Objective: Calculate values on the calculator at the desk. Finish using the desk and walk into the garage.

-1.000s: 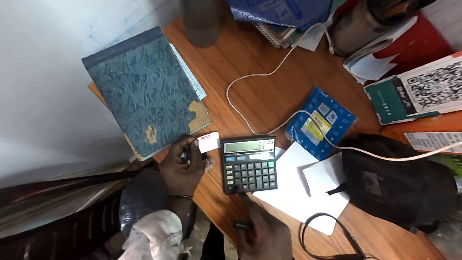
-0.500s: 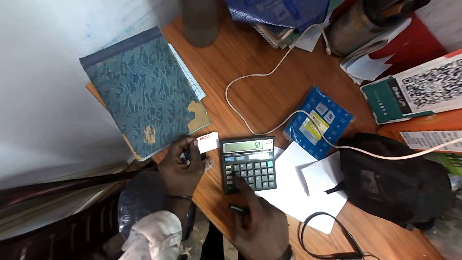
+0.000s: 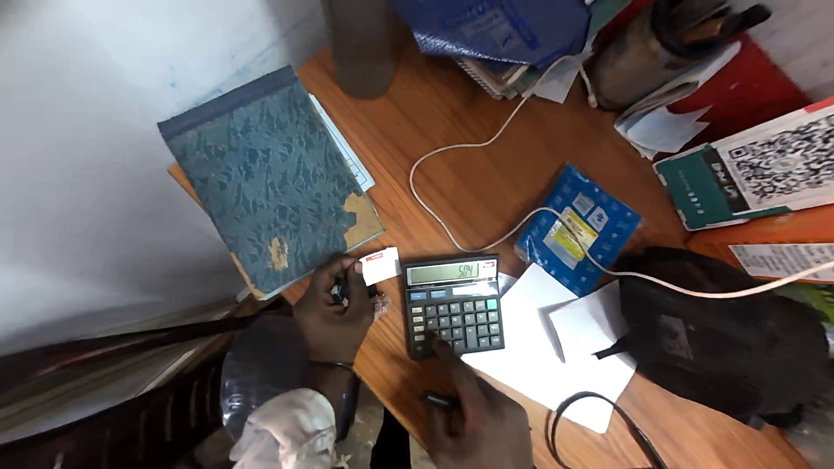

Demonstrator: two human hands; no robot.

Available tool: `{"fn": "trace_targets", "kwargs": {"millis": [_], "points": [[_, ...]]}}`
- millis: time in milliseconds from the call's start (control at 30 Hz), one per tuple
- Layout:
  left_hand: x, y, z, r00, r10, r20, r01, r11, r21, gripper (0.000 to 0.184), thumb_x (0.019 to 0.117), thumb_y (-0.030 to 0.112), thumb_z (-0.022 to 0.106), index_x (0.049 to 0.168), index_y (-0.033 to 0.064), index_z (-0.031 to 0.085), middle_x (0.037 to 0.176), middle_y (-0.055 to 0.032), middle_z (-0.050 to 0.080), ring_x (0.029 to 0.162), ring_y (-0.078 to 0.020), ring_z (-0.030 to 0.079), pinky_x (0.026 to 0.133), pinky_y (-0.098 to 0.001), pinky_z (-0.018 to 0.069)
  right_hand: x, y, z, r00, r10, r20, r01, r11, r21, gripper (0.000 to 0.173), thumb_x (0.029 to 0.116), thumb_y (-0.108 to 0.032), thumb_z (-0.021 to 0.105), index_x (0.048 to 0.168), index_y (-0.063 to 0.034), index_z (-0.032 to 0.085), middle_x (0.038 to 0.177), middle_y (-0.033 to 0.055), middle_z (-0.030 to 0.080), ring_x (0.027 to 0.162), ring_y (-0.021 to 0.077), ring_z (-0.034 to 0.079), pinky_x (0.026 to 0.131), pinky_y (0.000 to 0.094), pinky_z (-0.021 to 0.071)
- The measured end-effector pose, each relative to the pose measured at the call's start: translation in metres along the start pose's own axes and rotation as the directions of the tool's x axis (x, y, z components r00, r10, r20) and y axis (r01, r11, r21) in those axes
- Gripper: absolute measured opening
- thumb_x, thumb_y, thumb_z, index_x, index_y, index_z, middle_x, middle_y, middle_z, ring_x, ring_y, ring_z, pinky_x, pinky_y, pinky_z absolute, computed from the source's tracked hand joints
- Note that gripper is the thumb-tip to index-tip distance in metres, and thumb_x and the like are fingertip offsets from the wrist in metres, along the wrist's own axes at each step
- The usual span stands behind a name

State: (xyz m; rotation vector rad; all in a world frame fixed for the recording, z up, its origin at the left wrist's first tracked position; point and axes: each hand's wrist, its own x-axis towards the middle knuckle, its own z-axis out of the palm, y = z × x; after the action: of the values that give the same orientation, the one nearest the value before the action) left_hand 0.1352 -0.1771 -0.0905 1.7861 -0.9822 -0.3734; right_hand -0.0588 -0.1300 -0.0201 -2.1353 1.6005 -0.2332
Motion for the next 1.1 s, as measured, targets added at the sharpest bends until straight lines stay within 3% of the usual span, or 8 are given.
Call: {"fn": "trace_targets", "kwargs": {"millis": [300,567,800,1100], "points": [[-0.001,0.002,0.001,0.999,-0.032,0.001,0.032,0.999,0.005,0.017,0.0955,0.014,0.067,0.107,0.0023,0.070,0.092,0.0023,0.071,0.078,0.0027,0.064,0.070,-0.0152,0.0556,-0.003,0.005,-0.010,1.000,0.003,0.007,-0.003,1.000,0.023,0.054,0.0816,-0.027,0.065,0.132,-0.0074,0.070,0.082,0.0047,0.076,0.056,0.0182,0.066,0.046,0.0396,0.0515],[-0.002,0.003,0.000,1.000,-0.004,0.018,0.004,1.000,0.015,0.019,0.0964,0.014,0.067,0.108,-0.0011,0.070,0.097,-0.0022,0.072,0.085,0.0013,0.066,0.078,-0.0170,0.0565,0.000,0.004,-0.012,0.999,0.032,-0.012,-0.032,0.999,0.033,0.057,0.0788,-0.026,0.068,0.133,-0.0086,0.069,0.077,0.0030,0.074,0.054,0.0168,0.064,0.046,0.0384,0.0517],[-0.002,0.001,0.001,1.000,0.000,0.017,-0.001,1.000,0.013,0.018,0.0966,0.013,0.067,0.108,-0.0003,0.069,0.096,-0.0002,0.071,0.084,0.0035,0.064,0.075,-0.0144,0.0548,0.002,0.015,-0.011,0.996,0.066,-0.066,-0.065,0.998,0.020,0.057,0.0795,-0.029,0.065,0.133,-0.0084,0.070,0.063,-0.0008,0.065,0.045,0.0139,0.054,0.042,0.0362,0.0460],[-0.001,0.001,0.000,1.000,-0.005,0.019,0.006,1.000,-0.004,0.016,0.0967,0.012,0.066,0.108,-0.0003,0.069,0.097,0.0002,0.071,0.085,0.0030,0.065,0.076,-0.0148,0.0553,0.013,0.007,-0.003,0.998,-0.052,-0.031,0.052,0.999,-0.005,0.057,0.0770,-0.029,0.065,0.131,-0.0136,0.071,0.064,-0.0010,0.066,0.046,0.0149,0.056,0.041,0.0362,0.0456]]}}
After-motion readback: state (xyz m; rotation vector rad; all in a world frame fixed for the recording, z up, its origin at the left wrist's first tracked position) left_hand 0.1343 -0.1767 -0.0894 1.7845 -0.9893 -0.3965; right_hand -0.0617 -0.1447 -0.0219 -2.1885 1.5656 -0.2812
